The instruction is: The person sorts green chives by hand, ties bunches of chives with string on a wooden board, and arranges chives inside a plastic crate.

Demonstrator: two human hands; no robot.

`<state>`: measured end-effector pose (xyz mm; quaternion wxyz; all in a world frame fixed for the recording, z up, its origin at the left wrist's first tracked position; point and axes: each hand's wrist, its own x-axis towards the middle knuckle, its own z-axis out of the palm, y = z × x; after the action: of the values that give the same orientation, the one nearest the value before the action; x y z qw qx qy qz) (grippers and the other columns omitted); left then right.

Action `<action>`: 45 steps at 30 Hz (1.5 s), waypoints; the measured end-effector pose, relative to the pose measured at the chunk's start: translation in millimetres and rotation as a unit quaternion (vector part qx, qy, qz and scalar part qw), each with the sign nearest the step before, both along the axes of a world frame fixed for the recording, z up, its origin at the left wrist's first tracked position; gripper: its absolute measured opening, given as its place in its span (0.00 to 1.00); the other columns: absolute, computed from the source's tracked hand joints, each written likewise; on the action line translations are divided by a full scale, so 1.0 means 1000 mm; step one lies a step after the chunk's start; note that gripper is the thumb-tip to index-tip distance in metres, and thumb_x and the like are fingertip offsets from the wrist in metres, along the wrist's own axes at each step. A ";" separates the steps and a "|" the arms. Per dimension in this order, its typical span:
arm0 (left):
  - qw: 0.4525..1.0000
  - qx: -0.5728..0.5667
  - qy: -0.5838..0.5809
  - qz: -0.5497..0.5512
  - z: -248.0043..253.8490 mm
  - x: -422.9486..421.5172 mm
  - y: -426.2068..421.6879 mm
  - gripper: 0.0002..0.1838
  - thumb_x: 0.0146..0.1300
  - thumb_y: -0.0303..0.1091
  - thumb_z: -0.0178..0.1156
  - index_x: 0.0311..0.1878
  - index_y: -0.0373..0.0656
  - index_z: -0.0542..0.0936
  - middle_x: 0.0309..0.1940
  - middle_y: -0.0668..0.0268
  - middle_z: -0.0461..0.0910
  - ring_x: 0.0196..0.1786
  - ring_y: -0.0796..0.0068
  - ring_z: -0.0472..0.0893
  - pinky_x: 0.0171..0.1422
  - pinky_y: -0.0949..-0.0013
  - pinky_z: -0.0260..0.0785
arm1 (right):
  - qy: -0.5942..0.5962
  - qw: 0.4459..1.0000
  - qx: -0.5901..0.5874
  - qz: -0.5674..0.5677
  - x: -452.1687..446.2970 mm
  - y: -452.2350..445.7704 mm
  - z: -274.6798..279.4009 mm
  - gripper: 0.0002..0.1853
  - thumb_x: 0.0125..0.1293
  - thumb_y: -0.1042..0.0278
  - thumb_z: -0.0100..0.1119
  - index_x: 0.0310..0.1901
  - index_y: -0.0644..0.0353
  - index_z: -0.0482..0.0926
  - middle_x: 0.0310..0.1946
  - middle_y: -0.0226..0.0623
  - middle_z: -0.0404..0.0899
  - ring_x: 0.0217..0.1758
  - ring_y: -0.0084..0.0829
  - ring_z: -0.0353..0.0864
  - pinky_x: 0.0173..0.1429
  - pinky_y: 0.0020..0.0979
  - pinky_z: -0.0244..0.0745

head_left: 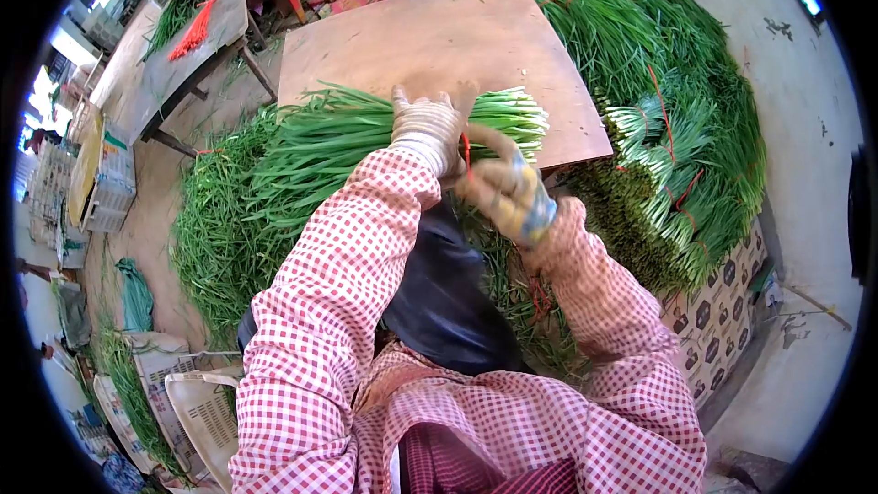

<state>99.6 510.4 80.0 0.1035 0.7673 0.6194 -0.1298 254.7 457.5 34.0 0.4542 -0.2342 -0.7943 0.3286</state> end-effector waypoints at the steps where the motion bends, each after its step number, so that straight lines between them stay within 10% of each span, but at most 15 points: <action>1: 1.000 -0.022 -0.003 0.006 -0.002 0.002 0.002 0.53 0.47 0.58 0.67 0.75 0.54 0.52 0.66 0.59 0.66 0.70 0.59 0.64 0.73 0.40 0.46 | 0.086 0.993 -0.075 0.042 -0.006 0.010 -0.008 0.12 0.65 0.60 0.62 0.38 0.61 0.81 0.38 0.38 0.80 0.50 0.36 0.78 0.54 0.36 0.74; 3: 1.000 -0.025 0.003 0.019 -0.027 -0.002 0.011 0.44 0.58 0.61 0.56 0.75 0.64 0.51 0.74 0.64 0.55 0.77 0.62 0.53 0.74 0.37 0.43 | 0.326 0.807 -0.490 0.031 -0.035 0.003 0.009 0.18 0.72 0.52 0.52 0.36 0.61 0.79 0.34 0.34 0.79 0.38 0.26 0.77 0.43 0.29 0.74; 6: 0.998 0.047 -0.029 0.010 -0.031 -0.001 0.001 0.56 0.48 0.63 0.64 0.77 0.56 0.47 0.76 0.60 0.50 0.78 0.56 0.50 0.74 0.35 0.43 | 0.270 0.804 -0.524 -0.081 -0.051 0.011 0.024 0.18 0.71 0.53 0.54 0.33 0.61 0.78 0.23 0.26 0.72 0.28 0.18 0.69 0.33 0.21 0.65; 8: 0.998 0.002 -0.052 0.031 -0.032 -0.004 0.012 0.55 0.49 0.61 0.64 0.76 0.55 0.48 0.77 0.65 0.49 0.78 0.54 0.48 0.74 0.35 0.43 | 0.235 0.823 -0.514 -0.056 -0.050 0.000 0.045 0.15 0.70 0.55 0.55 0.31 0.57 0.78 0.19 0.19 0.65 0.23 0.14 0.60 0.29 0.19 0.55; 17: 0.999 0.011 -0.042 0.008 -0.020 0.000 0.010 0.48 0.48 0.54 0.68 0.70 0.51 0.58 0.65 0.60 0.68 0.70 0.60 0.65 0.71 0.37 0.49 | -0.002 0.976 -0.216 0.015 -0.019 -0.038 -0.074 0.13 0.64 0.57 0.58 0.34 0.60 0.79 0.31 0.38 0.76 0.39 0.39 0.76 0.47 0.35 0.71; 22: 0.990 0.140 -0.020 -0.030 -0.037 -0.019 -0.011 0.49 0.39 0.51 0.74 0.66 0.53 0.63 0.58 0.61 0.75 0.62 0.59 0.73 0.69 0.41 0.53 | 0.087 0.966 -0.228 -0.082 0.043 -0.055 -0.060 0.15 0.61 0.60 0.65 0.42 0.61 0.76 0.43 0.38 0.76 0.47 0.35 0.76 0.54 0.34 0.71; 24: 0.963 0.256 -0.031 -0.080 -0.032 -0.036 -0.033 0.49 0.39 0.54 0.74 0.66 0.50 0.64 0.57 0.60 0.75 0.62 0.58 0.72 0.70 0.40 0.50 | 0.243 0.879 -0.396 -0.105 0.073 -0.049 -0.039 0.23 0.61 0.61 0.65 0.54 0.63 0.71 0.50 0.41 0.75 0.55 0.34 0.75 0.58 0.34 0.72; 27: 0.951 0.292 -0.038 -0.093 -0.016 -0.057 -0.057 0.51 0.35 0.50 0.76 0.66 0.48 0.65 0.55 0.60 0.75 0.61 0.57 0.72 0.71 0.40 0.49 | 0.133 0.938 -0.280 -0.156 0.059 -0.024 -0.009 0.32 0.61 0.60 0.67 0.62 0.64 0.64 0.52 0.43 0.75 0.54 0.33 0.77 0.58 0.35 0.75; 31: 0.937 0.340 -0.042 -0.069 0.017 -0.088 -0.092 0.50 0.32 0.44 0.77 0.65 0.49 0.66 0.53 0.61 0.76 0.59 0.57 0.73 0.70 0.41 0.50 | 0.125 0.941 -0.313 -0.035 0.012 -0.019 0.022 0.18 0.63 0.65 0.65 0.49 0.63 0.74 0.36 0.34 0.80 0.39 0.29 0.82 0.43 0.31 0.79; 38: 0.900 0.427 0.049 -0.076 0.052 -0.180 -0.165 0.50 0.35 0.50 0.75 0.65 0.49 0.66 0.57 0.63 0.72 0.62 0.60 0.71 0.70 0.34 0.45 | -0.260 0.931 -0.105 0.235 0.011 -0.073 0.081 0.07 0.60 0.67 0.66 0.32 0.61 0.80 0.25 0.37 0.81 0.31 0.30 0.81 0.36 0.34 0.75; 45: 0.876 0.434 0.067 -0.197 0.072 -0.176 -0.211 0.30 0.47 0.40 0.67 0.57 0.55 0.73 0.52 0.64 0.77 0.58 0.60 0.76 0.67 0.32 0.49 | -0.214 0.969 -0.026 0.116 -0.039 -0.031 0.081 0.45 0.49 0.43 0.75 0.62 0.65 0.68 0.54 0.49 0.77 0.56 0.41 0.77 0.57 0.38 0.73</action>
<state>-76.6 299.9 152.0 -0.3094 0.8310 0.4547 0.0830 215.6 426.3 115.3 0.2258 -0.2171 -0.8860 0.3418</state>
